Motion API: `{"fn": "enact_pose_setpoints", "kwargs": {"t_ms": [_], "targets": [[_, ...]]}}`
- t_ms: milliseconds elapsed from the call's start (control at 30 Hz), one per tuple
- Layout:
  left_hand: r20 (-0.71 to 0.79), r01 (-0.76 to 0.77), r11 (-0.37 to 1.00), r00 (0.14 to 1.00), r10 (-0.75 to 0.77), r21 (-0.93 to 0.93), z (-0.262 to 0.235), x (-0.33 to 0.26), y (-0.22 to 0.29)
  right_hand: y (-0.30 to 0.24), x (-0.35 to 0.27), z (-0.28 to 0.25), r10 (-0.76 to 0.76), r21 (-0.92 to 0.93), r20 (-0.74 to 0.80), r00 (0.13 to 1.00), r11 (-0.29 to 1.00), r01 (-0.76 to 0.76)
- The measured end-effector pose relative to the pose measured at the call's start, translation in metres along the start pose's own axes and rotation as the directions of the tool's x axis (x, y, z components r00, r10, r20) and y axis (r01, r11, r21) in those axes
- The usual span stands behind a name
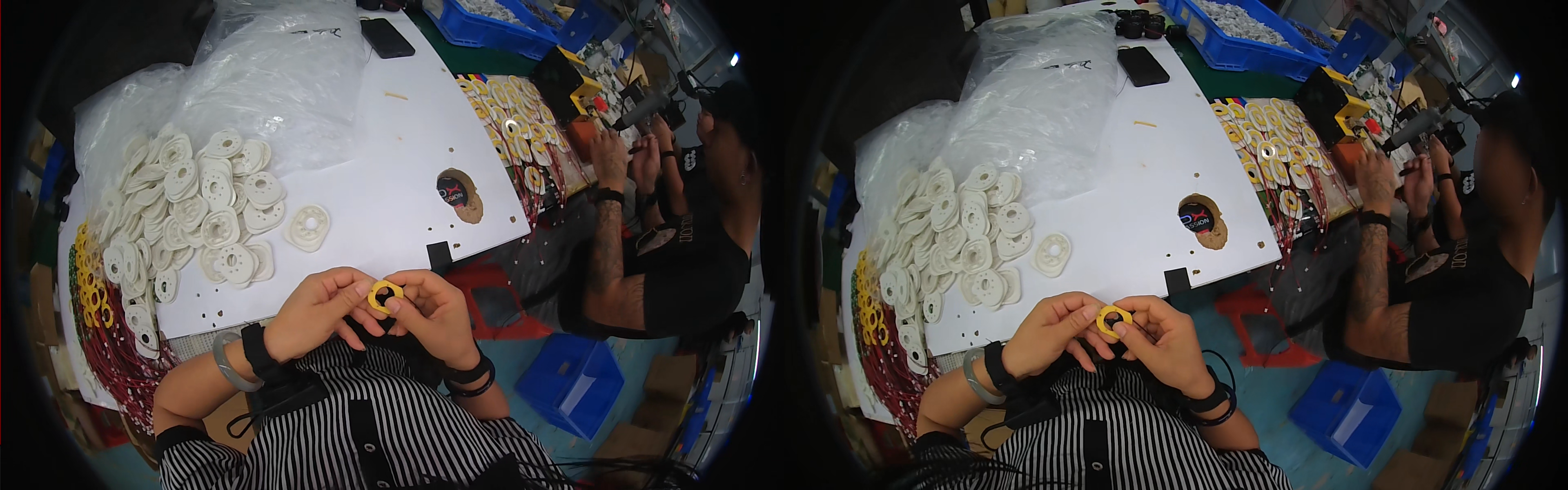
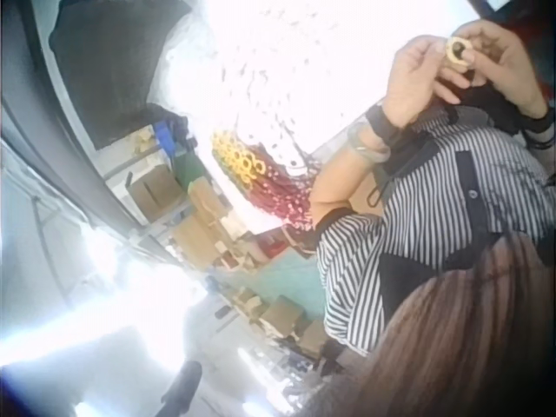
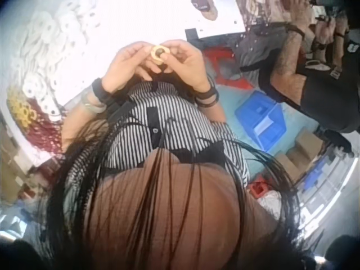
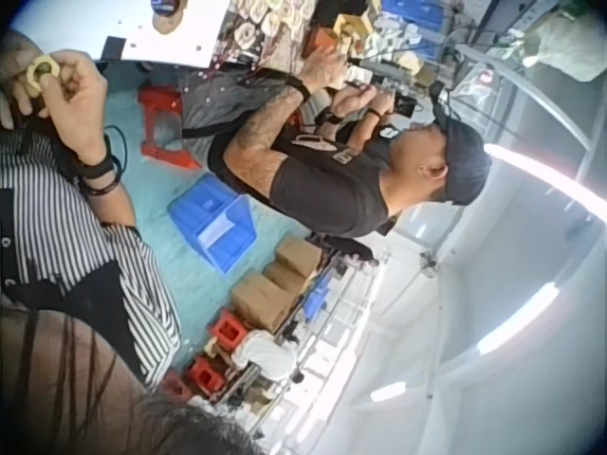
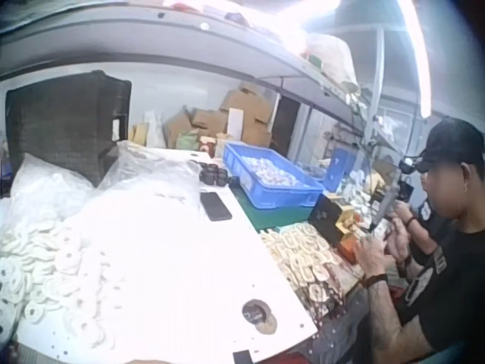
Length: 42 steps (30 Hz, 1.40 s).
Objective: Assembling small electronic coil components by threading wires through plastic rings and housing.
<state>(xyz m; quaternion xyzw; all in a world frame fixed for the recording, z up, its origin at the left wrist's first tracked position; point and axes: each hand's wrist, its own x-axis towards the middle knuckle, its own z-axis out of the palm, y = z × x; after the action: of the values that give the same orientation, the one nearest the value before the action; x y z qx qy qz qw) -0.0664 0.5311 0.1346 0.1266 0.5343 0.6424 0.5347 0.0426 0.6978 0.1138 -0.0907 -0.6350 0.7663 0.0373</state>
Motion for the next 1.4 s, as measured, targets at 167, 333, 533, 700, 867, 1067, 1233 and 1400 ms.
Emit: {"fn": "enact_pose_setpoints", "kwargs": {"t_ms": [167,333,533,700,867,1067,1233,1400], "targets": [[-0.010,-0.046,0.995,0.999,0.047,0.091,-0.002,0.001,-0.006,0.004,0.001,0.001,0.023,-0.012,0.017,1.000,1.000,-0.022],[-0.031,-0.093,0.982,0.995,0.099,0.165,0.000,-0.003,0.003,0.004,-0.002,0.000,-0.057,-0.024,0.024,0.998,0.998,0.058],[0.011,-0.005,-0.011,0.784,0.621,1.000,-0.024,-0.001,0.047,0.009,-0.001,-0.003,-0.124,-0.031,-0.037,0.992,0.992,0.123],[0.166,-0.023,-0.236,0.777,0.608,0.971,-0.056,0.015,0.055,0.010,-0.001,-0.003,-0.135,-0.048,-0.007,0.991,0.990,0.134],[0.113,-0.005,-0.204,0.844,0.524,0.979,-0.050,0.012,0.059,0.012,-0.003,-0.005,-0.143,-0.039,-0.007,0.990,0.989,0.142],[0.006,-0.086,0.100,0.784,0.620,0.991,-0.025,0.009,0.060,0.006,-0.004,-0.005,-0.207,0.012,-0.022,0.978,0.978,0.207],[-0.087,-0.191,0.827,0.957,0.277,0.529,0.011,0.008,0.044,0.003,-0.003,0.006,-0.428,-0.044,-0.114,0.897,0.904,0.426],[-0.021,-0.209,0.920,0.973,0.229,0.330,0.018,0.009,0.036,0.005,-0.003,0.000,-0.385,-0.012,-0.178,0.905,0.921,0.390]]}}
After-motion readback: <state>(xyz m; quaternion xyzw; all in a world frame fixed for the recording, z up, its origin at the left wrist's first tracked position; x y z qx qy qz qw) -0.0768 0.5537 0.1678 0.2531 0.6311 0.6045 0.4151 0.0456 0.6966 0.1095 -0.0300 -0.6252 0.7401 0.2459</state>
